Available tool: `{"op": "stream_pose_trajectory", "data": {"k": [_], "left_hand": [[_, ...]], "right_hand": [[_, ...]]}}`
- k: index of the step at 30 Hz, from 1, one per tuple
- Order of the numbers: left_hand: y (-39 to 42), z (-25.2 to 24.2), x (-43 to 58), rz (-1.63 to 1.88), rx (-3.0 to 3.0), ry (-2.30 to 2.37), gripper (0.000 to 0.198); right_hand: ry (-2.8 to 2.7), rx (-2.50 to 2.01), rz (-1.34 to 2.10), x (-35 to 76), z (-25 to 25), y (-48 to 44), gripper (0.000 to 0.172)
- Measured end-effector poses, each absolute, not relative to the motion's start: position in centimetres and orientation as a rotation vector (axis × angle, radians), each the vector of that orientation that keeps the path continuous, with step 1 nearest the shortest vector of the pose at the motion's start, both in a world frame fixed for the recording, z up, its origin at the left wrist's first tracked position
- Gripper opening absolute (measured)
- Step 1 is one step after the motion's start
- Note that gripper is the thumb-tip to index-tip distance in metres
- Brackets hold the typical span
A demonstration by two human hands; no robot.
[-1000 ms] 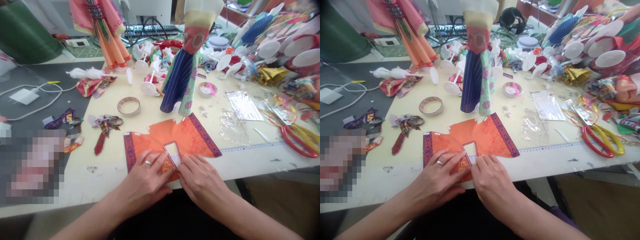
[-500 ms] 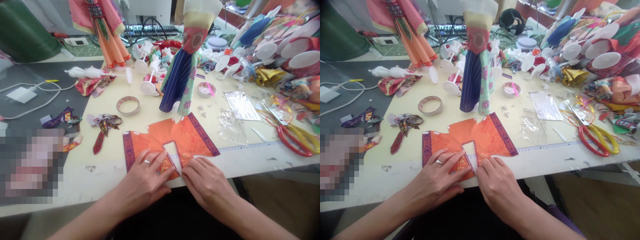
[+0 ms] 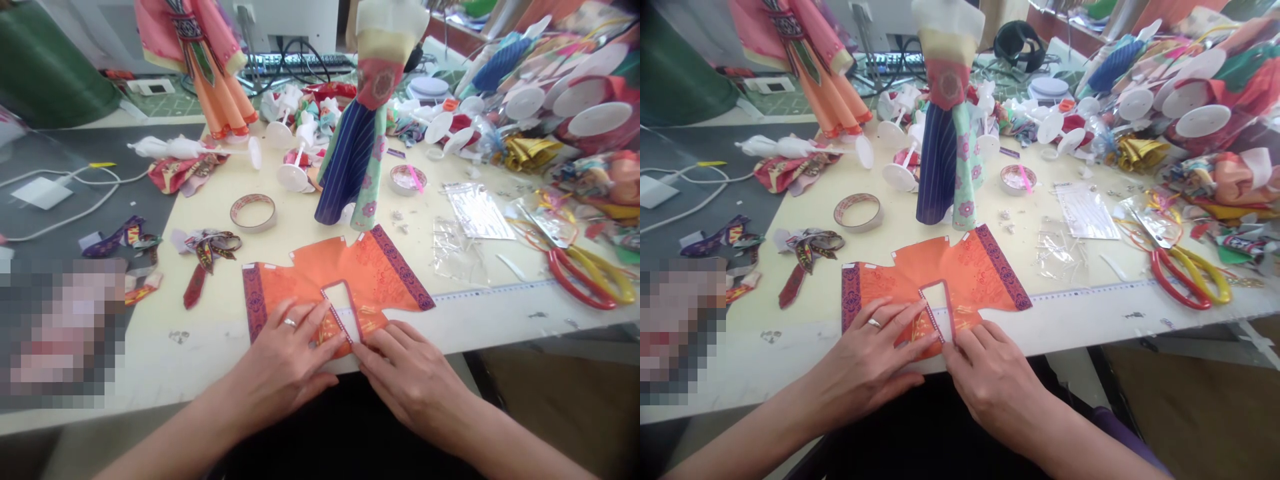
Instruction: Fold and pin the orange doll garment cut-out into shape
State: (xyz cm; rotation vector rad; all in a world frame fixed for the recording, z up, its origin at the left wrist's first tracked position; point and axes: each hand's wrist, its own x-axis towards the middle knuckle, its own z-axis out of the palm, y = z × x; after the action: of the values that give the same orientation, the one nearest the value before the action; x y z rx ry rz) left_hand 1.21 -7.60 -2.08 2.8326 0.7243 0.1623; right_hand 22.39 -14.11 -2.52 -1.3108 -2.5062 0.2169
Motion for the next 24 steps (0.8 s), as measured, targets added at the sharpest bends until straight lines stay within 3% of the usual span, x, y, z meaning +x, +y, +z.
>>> {"op": "stream_pose_trajectory", "data": {"k": [24], "left_hand": [[-8.08,-2.88,1.58,0.441,2.835,0.633,0.035]], "right_hand": [[-2.538,-1.283,0.221,22.57,-2.72,-14.07,0.023]]}}
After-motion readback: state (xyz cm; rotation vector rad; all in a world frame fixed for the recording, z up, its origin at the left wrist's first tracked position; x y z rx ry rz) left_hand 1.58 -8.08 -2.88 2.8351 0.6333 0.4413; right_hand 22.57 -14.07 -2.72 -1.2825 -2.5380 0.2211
